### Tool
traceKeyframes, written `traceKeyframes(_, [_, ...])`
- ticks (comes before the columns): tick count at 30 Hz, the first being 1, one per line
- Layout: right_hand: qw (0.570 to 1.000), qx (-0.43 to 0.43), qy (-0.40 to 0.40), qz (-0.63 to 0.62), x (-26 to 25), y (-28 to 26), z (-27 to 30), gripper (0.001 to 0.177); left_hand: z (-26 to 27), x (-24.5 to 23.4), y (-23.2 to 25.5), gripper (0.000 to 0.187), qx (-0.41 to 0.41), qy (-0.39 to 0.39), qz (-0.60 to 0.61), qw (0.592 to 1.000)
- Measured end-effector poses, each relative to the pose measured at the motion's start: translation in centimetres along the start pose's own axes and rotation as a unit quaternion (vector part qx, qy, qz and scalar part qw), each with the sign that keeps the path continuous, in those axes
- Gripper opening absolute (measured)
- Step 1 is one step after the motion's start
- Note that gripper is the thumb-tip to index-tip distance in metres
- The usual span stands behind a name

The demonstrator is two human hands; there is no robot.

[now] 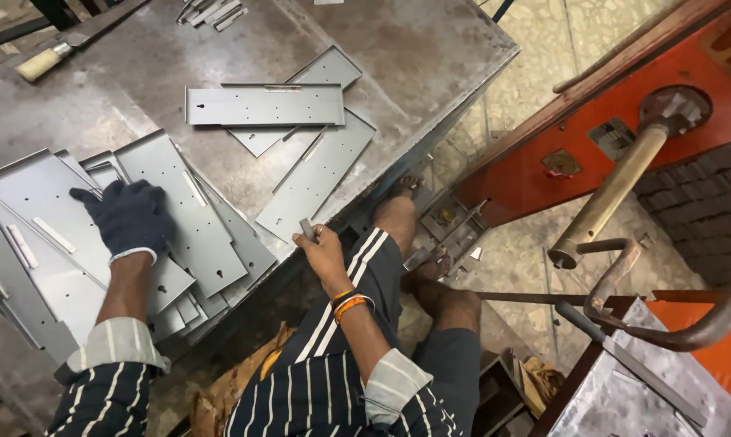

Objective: Spot welding small metal brackets onto larger metal plates at a manual workstation.

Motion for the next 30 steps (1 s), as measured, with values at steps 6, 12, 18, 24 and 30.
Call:
traceKeyframes(6, [0.994,-0.024,0.02,-0.109,-1.5,-3.2,1.3,0.026,-2.3,-2.3,5.8,0.031,0.018,0.101,0.151,0.983])
traceKeyframes(12, [0.989,-0.057,0.021,-0.133,-5.1,-6.4,4.3,0.02,-3.9,4.1,19.6,0.086,0.08,-0.031,0.225,0.97])
traceKeyframes(18, [0.992,-0.022,-0.02,-0.125,-9.3,-6.8,7.7,0.023,-3.6,2.9,27.8,0.133,0.051,-0.117,0.105,0.986])
traceKeyframes(24, [0.981,-0.002,-0.014,-0.193,-11.0,-5.9,8.3,0.021,-4.5,1.2,29.4,0.119,0.014,-0.199,0.166,0.966])
traceKeyframes(30, [0.981,-0.01,0.044,-0.189,-14.3,-6.5,9.9,0.017,-5.4,2.0,29.4,0.127,-0.085,-0.169,0.31,0.932])
Point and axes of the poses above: each hand's wrist, its own z-axis away from the middle knuckle, its own x-axis out of the palm, y = z × x, the point moved 9 cm from there along -z, towards the middle knuckle, and after that the axes turned 13 degrees about y, right-handed, at the moved point
